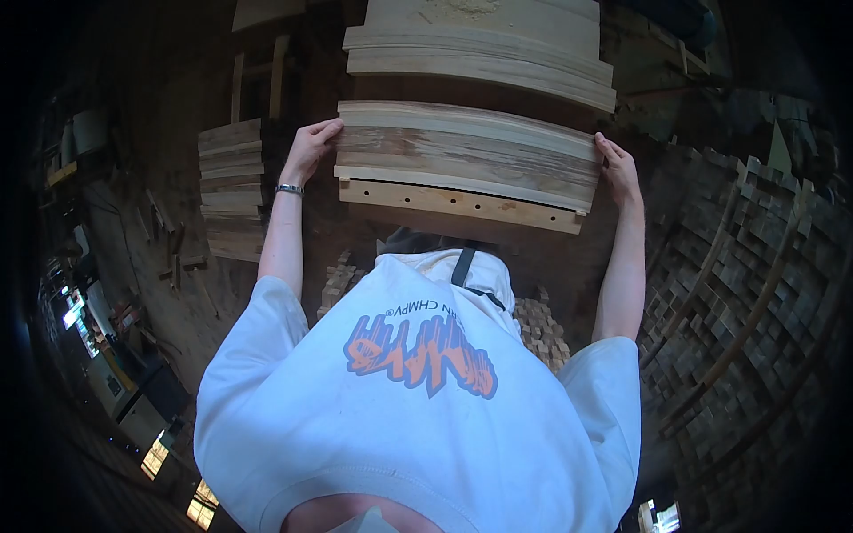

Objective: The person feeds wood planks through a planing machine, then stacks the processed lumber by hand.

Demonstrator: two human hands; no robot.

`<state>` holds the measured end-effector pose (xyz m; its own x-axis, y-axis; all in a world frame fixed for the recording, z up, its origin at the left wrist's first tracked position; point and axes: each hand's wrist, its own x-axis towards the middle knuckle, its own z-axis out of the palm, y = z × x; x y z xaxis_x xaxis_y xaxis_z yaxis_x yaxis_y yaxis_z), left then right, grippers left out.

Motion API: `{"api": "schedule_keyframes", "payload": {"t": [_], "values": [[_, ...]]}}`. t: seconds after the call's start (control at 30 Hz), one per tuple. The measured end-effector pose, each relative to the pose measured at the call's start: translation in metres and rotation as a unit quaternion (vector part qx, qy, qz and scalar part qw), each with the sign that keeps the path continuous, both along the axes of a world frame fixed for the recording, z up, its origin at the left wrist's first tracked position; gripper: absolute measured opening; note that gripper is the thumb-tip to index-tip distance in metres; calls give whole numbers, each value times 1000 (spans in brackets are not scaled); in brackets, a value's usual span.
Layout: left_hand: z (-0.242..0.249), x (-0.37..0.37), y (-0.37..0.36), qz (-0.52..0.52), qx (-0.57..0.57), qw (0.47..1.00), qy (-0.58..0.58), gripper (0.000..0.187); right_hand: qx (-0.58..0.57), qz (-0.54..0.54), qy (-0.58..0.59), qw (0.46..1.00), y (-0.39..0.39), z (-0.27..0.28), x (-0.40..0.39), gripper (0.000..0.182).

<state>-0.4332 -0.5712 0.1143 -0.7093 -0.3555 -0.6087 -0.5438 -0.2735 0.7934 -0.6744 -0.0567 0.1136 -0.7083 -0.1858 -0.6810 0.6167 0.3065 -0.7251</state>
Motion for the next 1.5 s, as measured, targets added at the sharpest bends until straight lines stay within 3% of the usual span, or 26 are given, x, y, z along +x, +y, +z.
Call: {"api": "schedule_keyframes", "payload": {"t": [0.07, 0.4, 0.5, 0.57, 0.6, 0.63, 0.67, 0.7, 0.73, 0.77, 0.8, 0.87, 0.9, 0.93, 0.97, 1.03, 1.07, 1.2, 1.33, 1.43, 1.5], "values": [[4, -2, -1, -6, 11, 1000, -13, 34, -48, 6, -27, 998, 2, -2, -2, 43], [-5, -3, -6, 5, 59, 998, -6, 37, -54, 33, -40, 997, 7, -12, -6, 43], [-22, -1, -19, -3, 158, 987, 35, 38, -53, 8, -59, 997, 1, -13, -12, 49], [-33, -6, -34, -6, 329, 942, 68, 41, 44, -50, -51, 997, 0, -22, -29, 60], [-29, -17, -34, -6, 328, 942, 67, 41, 51, -84, 18, 995, -16, -10, -32, 60], [-25, -32, -35, 30, 210, 976, 57, 41, 50, -84, 17, 995, -28, -6, -35, 60], [-18, -48, -32, 66, 88, 993, 45, 41, 62, -55, 142, 986, -37, -7, -41, 57], [-10, -63, -29, 67, 88, 993, 44, 41, 72, -26, 266, 961, -47, -3, -43, 55], [-1, -80, -24, 50, 38, 996, 58, 40, 162, 21, 260, 952, -58, 12, -44, 46], [4, -90, -19, 34, -12, 997, 72, 40, 163, 21, 260, 952, -58, 11, -44, 46], [4, -95, -14, 34, -11, 997, 72, 40, 173, 25, 252, 952, -57, 10, -44, 45], [5, -101, -10, -19, -205, 979, 8, 37, 181, 29, 246, 952, -49, 0, -45, 45], [3, -96, -11, -18, -206, 978, 8, 37, 111, 3, 224, 968, -39, -10, -44, 44], [0, -89, -10, 1, -176, 984, 30, 36, 40, -24, 201, 979, -28, -20, -44, 43], [-4, -81, -11, 18, -145, 988, 52, 36, 41, -28, 201, 978, -24, -16, -40, 43], [-13, -63, -14, 17, -115, 991, 71, 36, -38, -10, 39, 998, -13, -2, -29, 42], [-11, -55, -15, 7, -88, 994, 65, 36, -108, 1, 19, 994, -9, 0, -24, 39], [-8, -38, -15, 6, -6, 999, 31, 38, -171, -3, -2, 985, -8, 1, -15, 33], [-7, -42, -21, -14, 78, 996, 50, 41, -186, 13, -16, 982, -7, -4, -22, 44], [-15, -48, -33, -63, 151, 985, 49, 44, -121, 0, -49, 991, -10, 4, -31, 53], [-19, -64, -37, -74, 142, 986, 37, 48, -131, 17, -174, 976, -13, -6, -53, 57]]}}
